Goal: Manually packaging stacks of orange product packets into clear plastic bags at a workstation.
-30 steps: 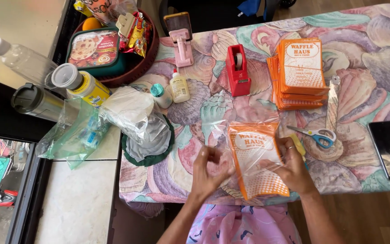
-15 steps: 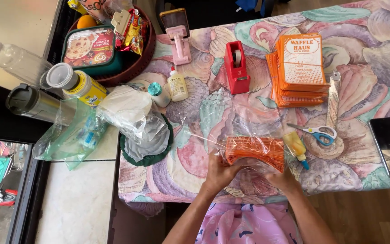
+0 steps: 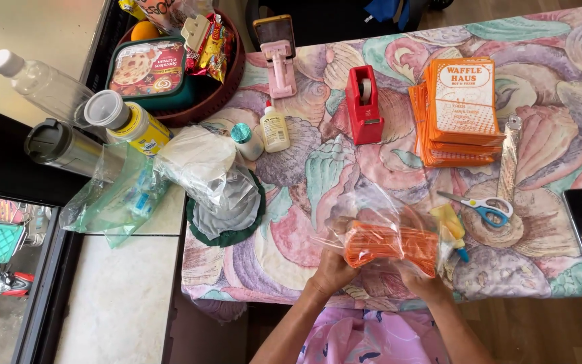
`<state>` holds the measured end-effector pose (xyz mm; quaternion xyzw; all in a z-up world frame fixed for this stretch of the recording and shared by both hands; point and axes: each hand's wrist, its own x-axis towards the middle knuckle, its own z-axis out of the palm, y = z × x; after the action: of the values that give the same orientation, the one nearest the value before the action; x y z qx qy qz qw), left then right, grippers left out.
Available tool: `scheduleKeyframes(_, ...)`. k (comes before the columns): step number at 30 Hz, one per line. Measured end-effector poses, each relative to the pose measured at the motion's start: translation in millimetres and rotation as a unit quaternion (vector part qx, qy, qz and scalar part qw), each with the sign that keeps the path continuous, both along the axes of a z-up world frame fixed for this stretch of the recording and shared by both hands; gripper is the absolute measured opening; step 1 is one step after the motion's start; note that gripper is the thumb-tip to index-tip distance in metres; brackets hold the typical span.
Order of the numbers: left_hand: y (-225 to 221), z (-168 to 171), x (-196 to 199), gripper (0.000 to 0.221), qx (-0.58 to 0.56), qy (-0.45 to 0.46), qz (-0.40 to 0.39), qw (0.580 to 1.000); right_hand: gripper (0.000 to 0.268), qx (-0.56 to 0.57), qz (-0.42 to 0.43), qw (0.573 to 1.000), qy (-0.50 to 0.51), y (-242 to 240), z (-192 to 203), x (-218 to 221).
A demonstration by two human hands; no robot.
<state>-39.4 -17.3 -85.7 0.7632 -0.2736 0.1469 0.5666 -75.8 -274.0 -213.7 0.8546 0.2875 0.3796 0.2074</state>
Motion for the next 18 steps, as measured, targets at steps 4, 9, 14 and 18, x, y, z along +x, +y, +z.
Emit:
scheduleKeyframes(4, 0, 1, 10, 0.047, -0.124, 0.074, 0.01, 0.989, 0.061, 0.078, 0.004, 0.996, 0.048, -7, -5, -1)
scheduleKeyframes(9, 7, 46, 12, 0.049, -0.048, 0.128, 0.019, 0.99, 0.052, 0.21, 0.013, 0.969, 0.13, -5, 3, -3)
scheduleKeyframes(14, 14, -24, 11, 0.035, 0.021, 0.067, 0.036, 0.997, 0.043, 0.334, 0.03, 0.919, 0.205, 0, 21, 7)
scheduleKeyframes(18, 10, 1, 14, 0.021, -0.02, 0.033, 0.017, 0.999, 0.038, 0.431, 0.043, 0.861, 0.266, 12, 36, 10)
